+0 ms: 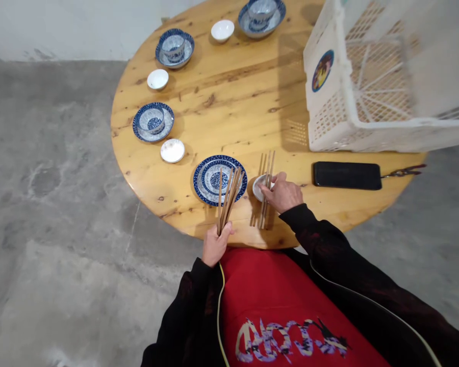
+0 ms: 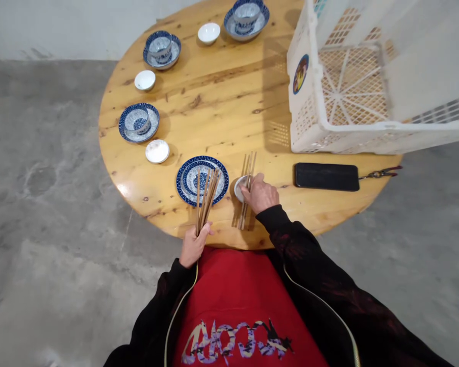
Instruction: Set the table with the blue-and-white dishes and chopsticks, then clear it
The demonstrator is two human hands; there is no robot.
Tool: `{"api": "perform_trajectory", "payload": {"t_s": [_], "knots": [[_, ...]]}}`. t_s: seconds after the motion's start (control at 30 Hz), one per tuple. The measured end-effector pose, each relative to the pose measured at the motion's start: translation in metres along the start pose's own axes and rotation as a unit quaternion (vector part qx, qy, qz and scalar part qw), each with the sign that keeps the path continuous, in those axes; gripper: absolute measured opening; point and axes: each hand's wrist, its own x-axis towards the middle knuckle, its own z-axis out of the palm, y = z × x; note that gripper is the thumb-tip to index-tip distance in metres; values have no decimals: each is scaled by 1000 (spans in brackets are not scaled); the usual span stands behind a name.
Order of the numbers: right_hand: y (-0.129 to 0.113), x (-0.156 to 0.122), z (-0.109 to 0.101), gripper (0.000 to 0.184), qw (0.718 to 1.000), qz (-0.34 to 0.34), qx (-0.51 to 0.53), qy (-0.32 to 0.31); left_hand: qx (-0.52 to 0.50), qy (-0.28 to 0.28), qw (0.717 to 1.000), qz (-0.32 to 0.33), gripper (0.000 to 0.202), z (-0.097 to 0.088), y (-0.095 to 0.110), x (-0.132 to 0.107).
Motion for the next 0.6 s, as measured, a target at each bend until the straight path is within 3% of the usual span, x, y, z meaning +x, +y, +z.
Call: {"api": "perform_trajectory", "payload": {"t_s": [0.17,0.3,0.6], "knots": [[14,-16,-7,40,997,5,53,60,7,-31,999,5,52,-3,6,2],[19,-26,-14,35,996,4,62,71,0,-50,999,1,56,1,7,5],[-23,6,-9,59,1000,20,-2,-9,-12,0,1000,-15,57,12,4,-6]]}}
